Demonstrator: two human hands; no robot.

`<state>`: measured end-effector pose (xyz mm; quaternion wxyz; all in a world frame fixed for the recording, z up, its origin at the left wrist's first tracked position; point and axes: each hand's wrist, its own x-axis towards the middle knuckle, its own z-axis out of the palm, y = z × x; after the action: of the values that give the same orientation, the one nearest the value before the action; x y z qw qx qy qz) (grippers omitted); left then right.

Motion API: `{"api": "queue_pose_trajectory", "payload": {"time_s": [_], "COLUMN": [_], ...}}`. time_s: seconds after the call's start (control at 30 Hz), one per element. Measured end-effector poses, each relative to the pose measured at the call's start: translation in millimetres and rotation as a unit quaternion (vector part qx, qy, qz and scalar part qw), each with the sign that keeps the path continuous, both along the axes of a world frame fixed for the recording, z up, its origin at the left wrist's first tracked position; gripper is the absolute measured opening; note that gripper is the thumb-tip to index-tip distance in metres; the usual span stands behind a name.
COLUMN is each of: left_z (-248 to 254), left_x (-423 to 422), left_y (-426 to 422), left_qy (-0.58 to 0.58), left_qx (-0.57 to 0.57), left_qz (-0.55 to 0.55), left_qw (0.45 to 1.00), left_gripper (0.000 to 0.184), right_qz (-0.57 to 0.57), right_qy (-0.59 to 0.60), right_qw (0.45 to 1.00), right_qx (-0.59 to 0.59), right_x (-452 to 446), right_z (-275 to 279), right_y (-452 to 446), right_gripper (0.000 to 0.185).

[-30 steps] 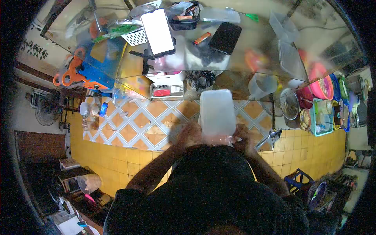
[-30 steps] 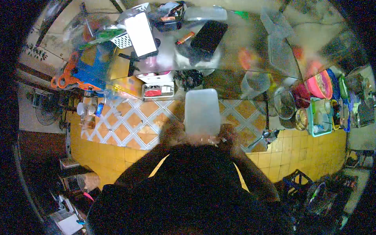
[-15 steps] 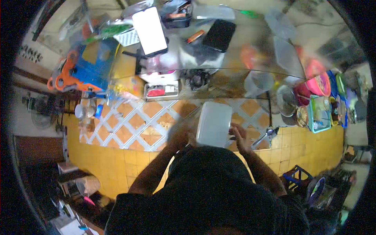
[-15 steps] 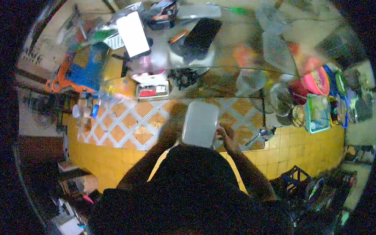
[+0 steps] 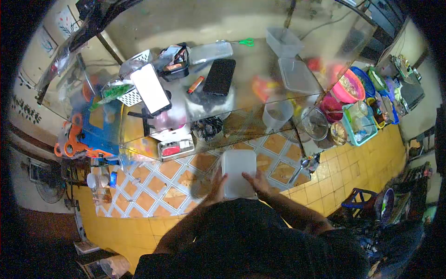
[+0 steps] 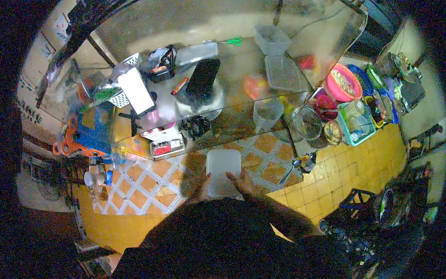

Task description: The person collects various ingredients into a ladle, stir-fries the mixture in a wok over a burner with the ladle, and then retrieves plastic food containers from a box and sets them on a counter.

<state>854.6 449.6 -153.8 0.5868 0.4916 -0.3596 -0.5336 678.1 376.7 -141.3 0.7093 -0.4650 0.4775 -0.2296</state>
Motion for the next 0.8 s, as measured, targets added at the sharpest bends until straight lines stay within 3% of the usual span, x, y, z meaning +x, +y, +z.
{"api": "queue_pose_trajectory", "payload": {"time_s": [0.03, 0.07, 0.17, 0.27, 0.33, 0.37, 0.43, 0.47, 0.53, 0.57, 0.63, 0.67, 0.73, 0.77, 0.8], "left_z": [1.7, -6.1, -25.3, 15.6, 43.5, 51.1, 65.7, 84.9, 131.8, 141.8, 158.8, 169.7, 174.2, 182.4, 183.7], "left_x": [1.6, 3.1, 5.2, -0.5, -6.0, -5.9, -0.7, 0.3, 3.4, 4.5, 3.5, -0.1, -0.5, 2.6, 5.0], "left_y": [-4.4, -6.3, 9.9, 11.3, 15.6, 12.3, 4.6, -0.5, -18.7, -28.1, -46.9, -52.1, -67.0, -66.7, -65.0], "left_qy": [-0.156, -0.158, -0.091, -0.14, 0.0, 0.0, -0.183, -0.184, -0.397, -0.396, -0.236, -0.098, 0.137, 0.155, 0.067], "left_qx": [-0.027, -0.03, 0.028, 0.041, 0.044, 0.04, -0.117, -0.118, -0.247, -0.247, -0.286, -0.251, -0.22, -0.22, -0.215], "left_qz": [0.013, 0.012, -0.019, -0.037, -0.051, -0.059, -0.042, -0.042, -0.012, -0.008, -0.031, -0.059, -0.136, -0.164, -0.159], "left_qw": [0.987, 0.987, 0.995, 0.989, 0.998, 0.997, 0.975, 0.975, 0.884, 0.884, 0.928, 0.961, 0.956, 0.949, 0.961], "left_gripper": [0.063, 0.063, 0.062, 0.065, 0.073, 0.073, 0.086, 0.086, 0.099, 0.099, 0.104, 0.104, 0.101, 0.098, 0.098], "right_qz": [0.008, 0.016, 0.013, 0.02, -0.013, -0.037, -0.06, -0.075, -0.1, -0.111, -0.102, -0.082, -0.036, -0.009, 0.005], "right_qy": [0.041, 0.083, -0.004, 0.019, -0.017, -0.055, -0.081, -0.106, -0.157, -0.183, -0.241, -0.272, -0.259, -0.248, -0.245], "right_qw": [0.997, 0.99, 0.997, 0.985, 0.988, 0.989, 0.989, 0.988, 0.981, 0.975, 0.965, 0.959, 0.965, 0.968, 0.969], "right_qx": [-0.057, -0.113, -0.07, -0.171, -0.15, -0.129, -0.11, -0.082, -0.06, -0.052, -0.017, 0.011, -0.012, -0.023, -0.028], "right_x": [-2.9, -5.0, -12.6, -23.1, -28.0, -31.3, -38.3, -42.6, -53.1, -59.5, -75.3, -80.8, -80.9, -77.8, -72.2], "right_z": [-5.6, -8.2, 0.9, 3.2, 15.4, 24.7, 55.3, 72.8, 117.1, 124.0, 127.2, 125.8, 130.2, 128.6, 124.0], "right_y": [1.0, 0.3, 3.7, 3.4, 1.7, -1.0, -11.3, -15.2, -28.8, -43.2, -74.6, -85.5, -91.7, -89.9, -85.3], "right_gripper": [0.057, 0.056, 0.054, 0.056, 0.061, 0.065, 0.064, 0.063, 0.06, 0.058, 0.054, 0.052, 0.053, 0.053, 0.054]}}
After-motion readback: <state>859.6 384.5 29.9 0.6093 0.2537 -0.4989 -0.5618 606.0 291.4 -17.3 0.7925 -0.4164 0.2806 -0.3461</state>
